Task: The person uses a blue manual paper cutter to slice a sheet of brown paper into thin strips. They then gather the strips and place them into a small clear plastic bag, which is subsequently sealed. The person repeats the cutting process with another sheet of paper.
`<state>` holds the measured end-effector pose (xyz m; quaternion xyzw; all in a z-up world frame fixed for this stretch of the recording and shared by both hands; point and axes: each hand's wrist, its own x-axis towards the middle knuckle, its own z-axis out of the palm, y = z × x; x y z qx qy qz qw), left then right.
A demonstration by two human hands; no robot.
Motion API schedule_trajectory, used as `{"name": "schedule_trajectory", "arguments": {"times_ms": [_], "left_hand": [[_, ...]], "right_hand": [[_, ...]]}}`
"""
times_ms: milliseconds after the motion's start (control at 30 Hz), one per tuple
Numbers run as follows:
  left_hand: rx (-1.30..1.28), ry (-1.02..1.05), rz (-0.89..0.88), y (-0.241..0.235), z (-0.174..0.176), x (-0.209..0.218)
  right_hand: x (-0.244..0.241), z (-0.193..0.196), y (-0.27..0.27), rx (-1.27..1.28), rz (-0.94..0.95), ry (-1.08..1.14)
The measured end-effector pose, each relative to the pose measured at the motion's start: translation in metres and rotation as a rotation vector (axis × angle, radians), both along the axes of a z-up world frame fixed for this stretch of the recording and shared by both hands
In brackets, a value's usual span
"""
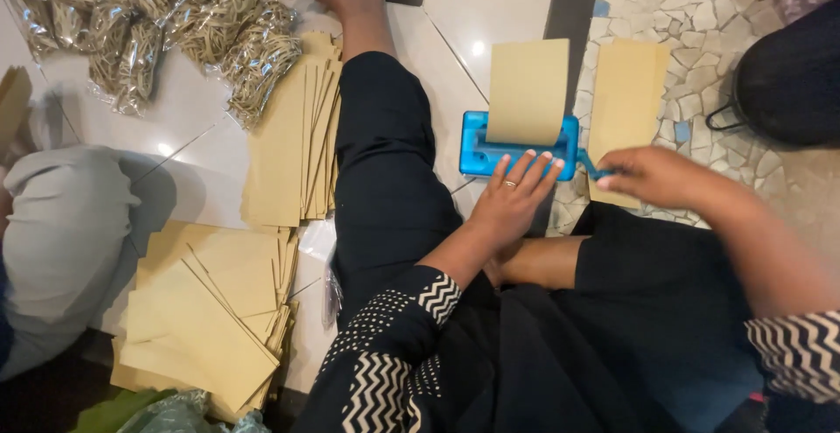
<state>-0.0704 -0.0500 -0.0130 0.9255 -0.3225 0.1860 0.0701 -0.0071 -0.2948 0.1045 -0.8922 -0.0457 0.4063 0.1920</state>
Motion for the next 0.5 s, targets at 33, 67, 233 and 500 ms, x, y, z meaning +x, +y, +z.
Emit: {"name": "schedule_trajectory", "arguments": {"times_ms": [33,67,233,500], "left_hand": [[0.002,0.004,0.000,0.003,0.002,0.000],[0.000,-0.007,-0.011,0.005,0.004,0.000],[-0.014,0.001,-0.038,0.007,0.008,-0.001],[0.006,-0.026,-0.029,0.007,0.003,0.000]], "right_hand": [[-0.005,-0.013,-0.003,0.002,0.000,0.004],[-0.010,-0.026,-0.007,-0.011,0.068,-0.089],[-0.024,-0.050,-0.013,-0.066,0.146,-0.334],[0.034,-0.037,-0.009,-0.036,-0.100,-0.370]]}}
